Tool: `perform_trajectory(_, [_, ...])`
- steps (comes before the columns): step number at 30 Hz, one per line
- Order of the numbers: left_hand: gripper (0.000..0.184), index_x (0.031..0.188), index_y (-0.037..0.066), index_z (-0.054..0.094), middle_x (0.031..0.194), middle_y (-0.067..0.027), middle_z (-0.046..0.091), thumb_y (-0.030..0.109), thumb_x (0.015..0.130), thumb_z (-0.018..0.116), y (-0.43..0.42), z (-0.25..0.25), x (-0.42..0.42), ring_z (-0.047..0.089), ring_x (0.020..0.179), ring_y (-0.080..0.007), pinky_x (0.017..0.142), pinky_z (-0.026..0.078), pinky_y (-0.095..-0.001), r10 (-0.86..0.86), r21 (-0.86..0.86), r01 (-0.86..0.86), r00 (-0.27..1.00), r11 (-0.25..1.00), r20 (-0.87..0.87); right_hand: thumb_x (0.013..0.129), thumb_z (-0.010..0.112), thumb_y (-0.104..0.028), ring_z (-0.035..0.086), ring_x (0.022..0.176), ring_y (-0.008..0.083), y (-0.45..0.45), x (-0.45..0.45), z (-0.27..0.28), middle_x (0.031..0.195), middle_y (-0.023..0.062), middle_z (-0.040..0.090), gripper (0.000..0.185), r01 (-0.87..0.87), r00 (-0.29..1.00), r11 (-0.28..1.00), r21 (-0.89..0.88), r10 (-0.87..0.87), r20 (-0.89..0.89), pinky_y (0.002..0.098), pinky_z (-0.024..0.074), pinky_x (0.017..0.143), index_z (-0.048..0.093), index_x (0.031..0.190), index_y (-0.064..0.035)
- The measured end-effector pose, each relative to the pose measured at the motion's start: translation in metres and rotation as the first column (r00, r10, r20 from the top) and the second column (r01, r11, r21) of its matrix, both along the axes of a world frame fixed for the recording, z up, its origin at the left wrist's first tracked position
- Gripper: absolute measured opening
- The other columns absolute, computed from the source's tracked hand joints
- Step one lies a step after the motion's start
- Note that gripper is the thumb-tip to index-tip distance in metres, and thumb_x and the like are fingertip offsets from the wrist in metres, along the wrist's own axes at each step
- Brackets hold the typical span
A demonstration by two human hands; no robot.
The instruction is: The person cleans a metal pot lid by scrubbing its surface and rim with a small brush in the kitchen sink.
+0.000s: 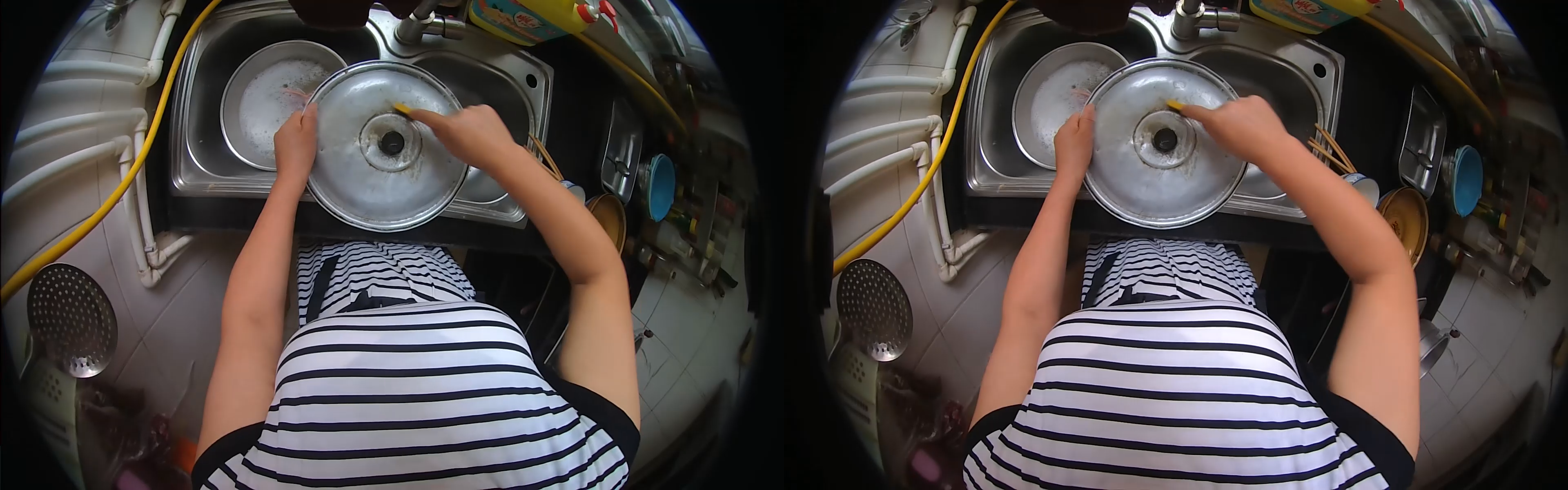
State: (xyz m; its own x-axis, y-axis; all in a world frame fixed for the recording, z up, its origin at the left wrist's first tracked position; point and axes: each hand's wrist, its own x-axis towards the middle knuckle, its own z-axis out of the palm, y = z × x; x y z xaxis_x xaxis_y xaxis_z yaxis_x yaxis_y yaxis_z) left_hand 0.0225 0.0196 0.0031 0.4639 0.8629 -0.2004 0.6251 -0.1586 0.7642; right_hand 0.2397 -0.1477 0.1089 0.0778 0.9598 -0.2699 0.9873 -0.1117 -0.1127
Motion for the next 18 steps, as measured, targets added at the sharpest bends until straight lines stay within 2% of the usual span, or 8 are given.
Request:
perform_trajectory(2, [0.052, 0.089, -0.002, 0.067, 0.085, -0.0264, 0.066, 0.045, 0.098, 0.047, -0.002, 0.01, 0.0, 0.063, 0.082, -0.0452, 0.075, 0.048, -0.0472, 0.005, -0.009, -0.006, 0.998, 1.0, -0.055, 0.088, 0.055, -0.015, 0.066, 0.06, 0.0285, 0.003, -0.005, -0.008, 0.069, 0.008, 0.067, 0.044, 0.039, 0.998, 0.999, 0.01, -0.039, -0.047, 0.04, 0.0503, 0.053, 0.058, 0.13, -0.0277])
perform_trajectory(5, [0.051, 0.089, -0.002, 0.067, 0.084, -0.0262, 0.066, 0.045, 0.098, 0.048, 0.0, 0.001, -0.003, 0.063, 0.081, -0.0448, 0.074, 0.048, -0.0468, 0.022, -0.056, -0.024, 0.999, 0.998, -0.044, 0.088, 0.056, -0.017, 0.066, 0.06, 0.0286, -0.023, 0.003, 0.005, 0.068, 0.0075, 0.067, 0.042, 0.059, 0.998, 0.998, -0.022, -0.059, -0.014, 0.0401, 0.0503, 0.053, 0.058, 0.128, -0.0273])
perform_trajectory(8, [0.051, 0.089, -0.002, 0.067, 0.084, -0.0261, 0.066, 0.045, 0.098, 0.048, 0.001, -0.002, -0.002, 0.063, 0.081, -0.0443, 0.074, 0.048, -0.0463, 0.017, -0.029, -0.018, 0.999, 0.999, -0.034, 0.088, 0.055, -0.016, 0.066, 0.06, 0.0283, -0.051, 0.005, 0.01, 0.066, 0.0074, 0.066, 0.041, 0.097, 0.995, 0.992, -0.077, -0.097, -0.002, 0.0405, 0.05, 0.052, 0.057, 0.128, -0.0268])
perform_trajectory(11, [0.051, 0.089, -0.002, 0.067, 0.085, -0.0263, 0.066, 0.045, 0.098, 0.048, 0.0, -0.001, -0.002, 0.063, 0.082, -0.0442, 0.074, 0.048, -0.0462, 0.012, -0.03, -0.011, 1.0, 0.999, 0.029, 0.088, 0.055, -0.016, 0.066, 0.059, 0.0282, -0.047, 0.005, 0.0, 0.064, 0.0076, 0.066, 0.04, 0.122, 0.991, 0.991, -0.048, -0.119, 0.059, 0.0408, 0.0497, 0.051, 0.058, 0.127, -0.0263])
perform_trajectory(13, [0.052, 0.088, -0.002, 0.067, 0.086, -0.026, 0.067, 0.045, 0.098, 0.047, 0.003, -0.008, -0.001, 0.063, 0.083, -0.0441, 0.074, 0.048, -0.0464, 0.005, -0.014, -0.005, 1.0, 1.0, -0.001, 0.087, 0.056, -0.017, 0.066, 0.057, 0.0284, -0.02, 0.004, -0.019, 0.063, 0.0086, 0.065, 0.037, 0.156, 0.988, 0.978, 0.138, -0.157, -0.001, 0.0411, 0.0495, 0.05, 0.06, 0.123, -0.0246])
perform_trajectory(15, [0.052, 0.088, -0.002, 0.067, 0.086, -0.0256, 0.067, 0.045, 0.099, 0.047, 0.003, -0.006, -0.005, 0.063, 0.083, -0.044, 0.074, 0.048, -0.0466, -0.008, 0.002, 0.009, 0.999, 1.0, -0.043, 0.087, 0.057, -0.017, 0.066, 0.058, 0.0285, -0.017, -0.001, -0.016, 0.062, 0.0086, 0.065, 0.037, 0.155, 0.988, 0.977, 0.145, -0.154, -0.013, 0.041, 0.0496, 0.05, 0.06, 0.123, -0.024])
perform_trajectory(17, [0.052, 0.094, -0.001, 0.068, 0.091, -0.0258, 0.068, 0.045, 0.099, 0.046, 0.0, 0.008, 0.0, 0.064, 0.088, -0.0441, 0.079, 0.049, -0.0458, 0.003, -0.111, -0.012, 0.997, 0.994, -0.08, 0.086, 0.057, -0.017, 0.066, 0.058, 0.0287, -0.029, -0.002, -0.006, 0.062, 0.0087, 0.065, 0.037, 0.148, 0.989, 0.979, 0.142, -0.149, 0.0, 0.0409, 0.0497, 0.051, 0.06, 0.123, -0.0233])
perform_trajectory(18, [0.052, 0.094, -0.001, 0.068, 0.091, -0.0258, 0.068, 0.045, 0.099, 0.046, -0.001, 0.006, 0.0, 0.064, 0.088, -0.0441, 0.079, 0.049, -0.0458, 0.003, -0.111, -0.012, 0.997, 0.994, -0.079, 0.086, 0.057, -0.016, 0.066, 0.058, 0.0289, -0.048, -0.008, 0.002, 0.062, 0.0091, 0.065, 0.038, 0.154, 0.988, 0.986, 0.061, -0.155, 0.006, 0.0409, 0.0499, 0.051, 0.06, 0.123, -0.0228])
